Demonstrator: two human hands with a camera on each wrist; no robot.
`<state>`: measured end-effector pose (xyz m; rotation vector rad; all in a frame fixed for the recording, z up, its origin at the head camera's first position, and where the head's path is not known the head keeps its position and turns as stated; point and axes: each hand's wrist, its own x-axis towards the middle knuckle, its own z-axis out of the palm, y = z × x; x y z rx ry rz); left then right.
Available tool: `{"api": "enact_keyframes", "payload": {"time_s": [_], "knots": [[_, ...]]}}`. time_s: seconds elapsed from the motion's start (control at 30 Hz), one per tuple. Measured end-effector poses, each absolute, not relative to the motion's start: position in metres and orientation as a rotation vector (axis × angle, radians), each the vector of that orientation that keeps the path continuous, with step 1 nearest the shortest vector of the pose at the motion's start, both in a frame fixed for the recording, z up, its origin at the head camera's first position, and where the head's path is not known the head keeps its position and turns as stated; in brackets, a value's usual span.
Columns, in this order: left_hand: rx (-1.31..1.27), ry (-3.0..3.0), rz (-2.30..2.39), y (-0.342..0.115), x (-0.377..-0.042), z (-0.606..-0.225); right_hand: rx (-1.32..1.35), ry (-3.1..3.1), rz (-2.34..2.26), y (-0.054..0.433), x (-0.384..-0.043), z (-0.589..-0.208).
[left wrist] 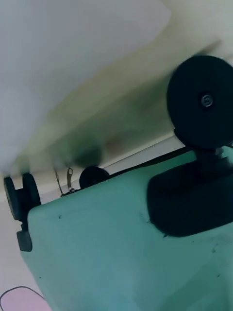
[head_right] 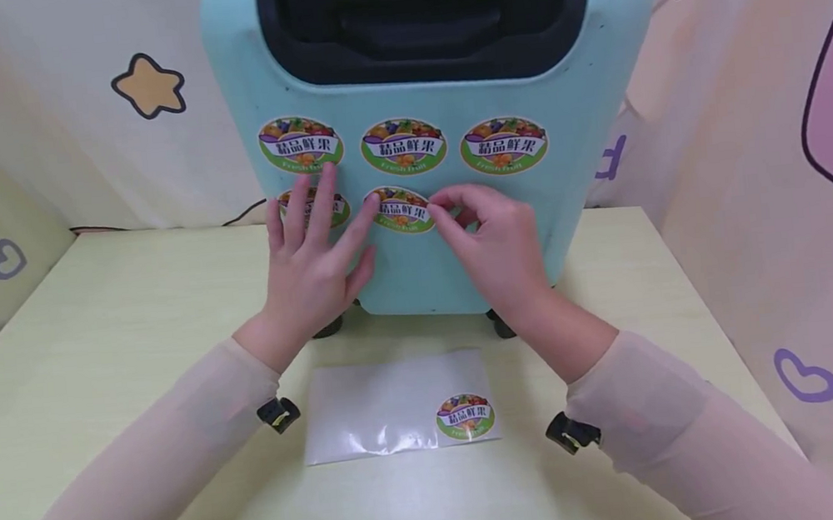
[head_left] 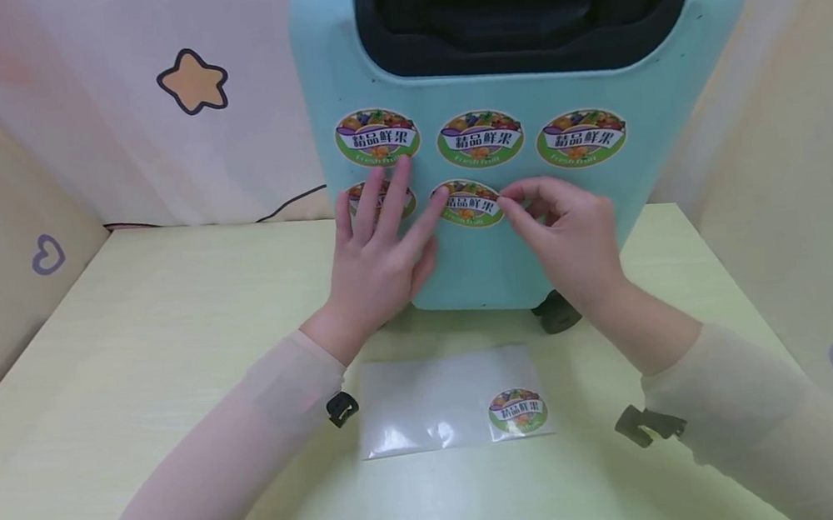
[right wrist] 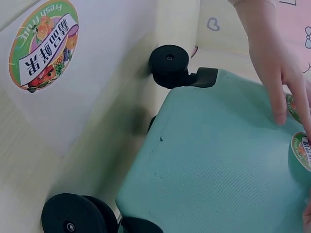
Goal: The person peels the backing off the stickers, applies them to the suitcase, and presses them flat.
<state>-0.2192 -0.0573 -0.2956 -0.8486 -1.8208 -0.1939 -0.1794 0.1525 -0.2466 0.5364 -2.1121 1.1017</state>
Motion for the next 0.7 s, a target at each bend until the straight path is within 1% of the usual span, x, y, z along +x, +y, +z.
{"api": "enact_keyframes", "payload": {"time_s": [0.27, 0.47, 0.57, 0.7], "knots": [[-0.841, -1.822, -0.071, -0.066, -0.230, -0.300, 0.560, -2.063, 0.895, 0.152, -0.184, -0.248], [-1.001, -1.736, -0.002, -0.083, -0.231, -0.303, 0.577, -2.066, 0.783, 0.152, -0.185, -0.248], [-1.052, -1.661, -0.044, -0.081, -0.228, -0.279, 0.602, -2.057, 0.691, 0.154, -0.185, -0.249], [-1.011, -1.701, -0.104, -0.066, -0.223, -0.221, 0.650, -2.013, 0.548, 0.155, -0.185, -0.250]]}}
